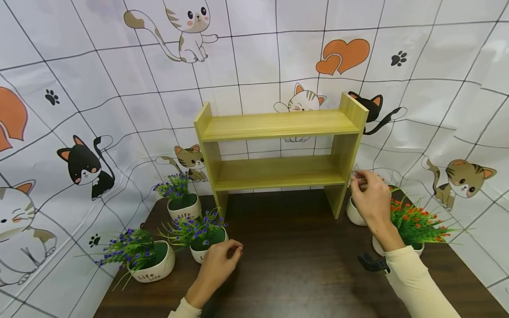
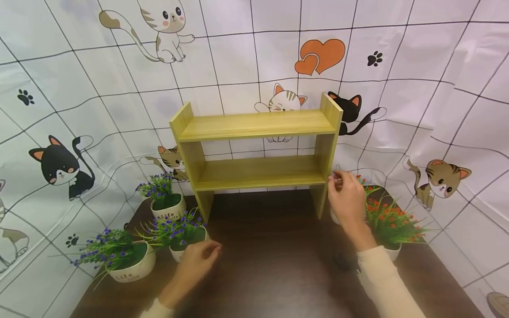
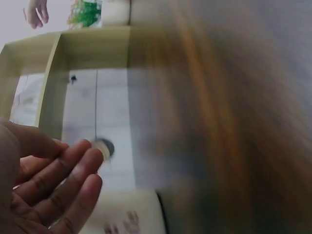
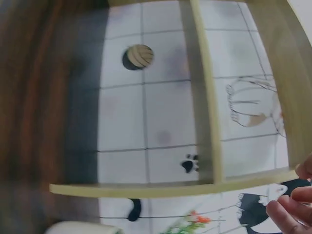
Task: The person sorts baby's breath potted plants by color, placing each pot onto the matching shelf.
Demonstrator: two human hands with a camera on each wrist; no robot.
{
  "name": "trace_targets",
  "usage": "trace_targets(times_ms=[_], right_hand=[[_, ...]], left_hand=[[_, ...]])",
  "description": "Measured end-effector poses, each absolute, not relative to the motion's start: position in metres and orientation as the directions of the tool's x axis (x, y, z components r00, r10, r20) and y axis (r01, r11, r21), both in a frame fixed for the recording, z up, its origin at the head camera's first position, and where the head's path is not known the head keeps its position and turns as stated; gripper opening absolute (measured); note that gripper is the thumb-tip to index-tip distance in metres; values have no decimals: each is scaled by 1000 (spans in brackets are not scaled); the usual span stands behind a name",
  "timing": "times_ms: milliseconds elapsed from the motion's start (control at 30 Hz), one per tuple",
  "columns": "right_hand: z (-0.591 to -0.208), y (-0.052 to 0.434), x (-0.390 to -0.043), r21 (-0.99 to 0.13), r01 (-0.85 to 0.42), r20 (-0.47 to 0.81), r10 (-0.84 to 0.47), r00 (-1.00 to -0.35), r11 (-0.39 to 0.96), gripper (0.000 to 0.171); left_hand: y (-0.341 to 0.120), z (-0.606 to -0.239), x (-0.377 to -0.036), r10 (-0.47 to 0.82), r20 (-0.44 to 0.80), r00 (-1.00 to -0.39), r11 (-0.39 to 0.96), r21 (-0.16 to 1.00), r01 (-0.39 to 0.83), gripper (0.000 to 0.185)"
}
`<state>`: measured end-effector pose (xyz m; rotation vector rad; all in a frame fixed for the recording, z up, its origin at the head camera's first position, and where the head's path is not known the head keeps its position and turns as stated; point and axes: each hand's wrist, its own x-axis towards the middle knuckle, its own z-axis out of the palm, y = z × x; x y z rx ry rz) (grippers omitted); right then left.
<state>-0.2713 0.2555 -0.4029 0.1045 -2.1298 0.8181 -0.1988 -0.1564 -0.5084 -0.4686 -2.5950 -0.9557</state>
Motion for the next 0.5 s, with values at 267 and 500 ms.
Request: trace_targets(times_ms=[267,500], right_hand=[[-365,269,-291,-585,-318,669,222,-709,747,45],[-349,265,-301,-568,-319,643,167,-747,759,51]], left_hand=[[-216,-514,-175,-16,358,-934,725,647,236,10],[-246,-513,-174,-168,116,-979,697,716,-35,22]])
